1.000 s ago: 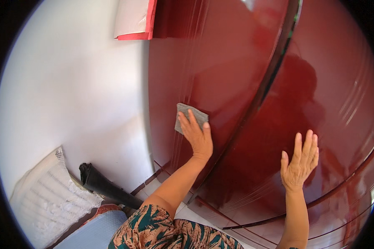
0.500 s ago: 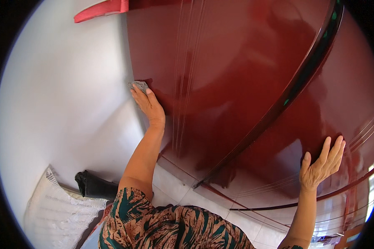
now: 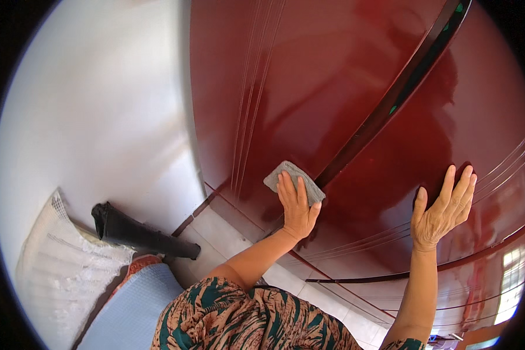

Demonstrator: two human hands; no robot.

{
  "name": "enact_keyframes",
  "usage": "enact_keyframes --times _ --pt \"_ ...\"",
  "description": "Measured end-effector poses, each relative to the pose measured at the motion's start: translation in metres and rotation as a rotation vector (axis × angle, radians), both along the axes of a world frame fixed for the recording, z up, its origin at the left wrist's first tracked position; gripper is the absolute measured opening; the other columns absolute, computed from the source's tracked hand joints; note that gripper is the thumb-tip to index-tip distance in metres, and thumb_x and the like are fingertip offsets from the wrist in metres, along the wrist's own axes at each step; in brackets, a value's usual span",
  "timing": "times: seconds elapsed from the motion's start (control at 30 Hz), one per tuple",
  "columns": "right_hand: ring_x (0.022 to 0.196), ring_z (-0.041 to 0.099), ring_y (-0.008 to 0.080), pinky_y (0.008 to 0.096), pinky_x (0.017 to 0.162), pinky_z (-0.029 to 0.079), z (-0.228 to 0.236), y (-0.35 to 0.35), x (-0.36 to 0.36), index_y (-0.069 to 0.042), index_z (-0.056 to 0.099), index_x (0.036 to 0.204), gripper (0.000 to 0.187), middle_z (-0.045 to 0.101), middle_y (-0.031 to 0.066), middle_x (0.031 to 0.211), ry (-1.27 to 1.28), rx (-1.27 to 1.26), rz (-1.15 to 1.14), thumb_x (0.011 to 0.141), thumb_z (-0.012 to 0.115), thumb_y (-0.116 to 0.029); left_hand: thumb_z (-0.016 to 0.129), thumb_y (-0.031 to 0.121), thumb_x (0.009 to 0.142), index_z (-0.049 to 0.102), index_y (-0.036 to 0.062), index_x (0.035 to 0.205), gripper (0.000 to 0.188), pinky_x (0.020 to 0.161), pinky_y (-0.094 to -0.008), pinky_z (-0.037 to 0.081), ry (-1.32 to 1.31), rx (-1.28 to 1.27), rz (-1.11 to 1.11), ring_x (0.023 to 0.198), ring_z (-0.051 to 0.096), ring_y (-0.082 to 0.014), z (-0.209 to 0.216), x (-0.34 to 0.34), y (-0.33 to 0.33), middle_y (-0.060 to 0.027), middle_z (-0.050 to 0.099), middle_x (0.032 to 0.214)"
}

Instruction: The person wipes the surface of a red wardrobe with a cloth.

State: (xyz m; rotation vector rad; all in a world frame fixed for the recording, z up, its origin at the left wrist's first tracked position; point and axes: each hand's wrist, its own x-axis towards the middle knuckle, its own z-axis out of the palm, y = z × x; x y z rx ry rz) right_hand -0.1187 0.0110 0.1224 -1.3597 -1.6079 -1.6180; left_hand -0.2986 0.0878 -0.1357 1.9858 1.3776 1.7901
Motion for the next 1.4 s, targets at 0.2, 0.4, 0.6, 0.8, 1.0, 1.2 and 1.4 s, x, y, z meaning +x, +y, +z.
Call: enact_keyframes --times 0.2,0.4,0.6,0.8,1.0,1.2,1.4 --pt "0.142 0.035 0.0313 0.0414 0.113 0.023 -0.001 0.002 0.001 -0.014 0.046 0.144 0.053 0.041 0.0138 0.151 0.009 0.008 0.037 0.098 0.047 -0.040 0.028 0.050 0.103 -0.001 0.0012 0.154 0.077 0.120 -0.0456 -0.005 -0.582 -0.358 0.193 0.149 -0.010 -0.0348 0.032 -0.051 0.049 -0.0227 -0.011 0.160" --pt "0.142 0.034 0.0309 0.0418 0.114 0.023 0.001 -0.001 0.001 -0.014 0.045 0.144 0.053 0.040 0.0142 0.152 0.009 0.016 0.008 0.097 0.048 -0.039 0.029 0.061 0.098 -0.003 0.0085 0.156 0.084 0.121 -0.0485 0.006 -1.011 -0.656 0.200 0.150 -0.002 -0.0348 0.004 -0.152 0.127 -0.0169 -0.009 0.162" --pt "0.142 0.033 0.0316 0.0425 0.115 0.023 -0.001 0.002 0.000 -0.017 0.044 0.144 0.054 0.039 0.0151 0.152 0.011 0.031 -0.001 0.095 0.050 -0.039 0.029 0.070 0.094 -0.005 0.0180 0.157 0.088 0.120 -0.0514 0.014 -1.278 -0.686 0.059 0.150 0.000 -0.0303 0.000 -0.238 0.175 -0.0075 -0.010 0.163" --pt "0.142 0.034 0.0319 0.0453 0.113 0.024 -0.006 0.006 0.005 -0.018 0.045 0.144 0.056 0.040 0.0155 0.152 0.010 0.032 -0.007 0.093 0.051 -0.040 0.030 0.053 0.102 0.001 0.0140 0.157 0.073 0.121 -0.0477 0.015 -1.265 -0.648 0.206 0.150 0.008 -0.0303 -0.024 -0.191 0.160 -0.0077 -0.004 0.164" --pt "0.141 0.034 0.0318 0.0431 0.113 0.024 0.000 0.006 0.000 -0.016 0.048 0.142 0.054 0.042 0.0154 0.151 0.005 0.061 0.028 0.094 0.050 -0.040 0.037 0.053 0.100 0.012 0.0160 0.156 0.072 0.117 -0.0455 0.028 -1.627 -0.682 0.134 0.143 0.029 -0.0292 -0.147 -0.106 0.125 -0.0094 0.016 0.161" --pt "0.141 0.036 0.0307 0.0402 0.113 0.025 -0.004 0.004 0.005 -0.013 0.048 0.142 0.053 0.043 0.0151 0.150 0.006 0.033 -0.004 0.097 0.047 -0.041 0.041 0.062 0.095 0.015 0.0216 0.156 0.077 0.115 -0.0421 0.032 -1.936 -0.873 -0.034 0.140 0.034 -0.0264 -0.110 -0.018 0.063 -0.0023 0.018 0.160" --pt "0.140 0.037 0.0297 0.0391 0.113 0.022 -0.004 -0.001 0.009 -0.013 0.048 0.143 0.053 0.042 0.0145 0.151 0.022 -0.011 -0.002 0.098 0.046 -0.041 0.038 0.060 0.096 0.002 0.0047 0.155 0.088 0.121 -0.0417 0.013 -1.290 -0.793 0.103 0.149 0.008 -0.0291 0.007 0.013 0.018 -0.0143 0.002 0.162"
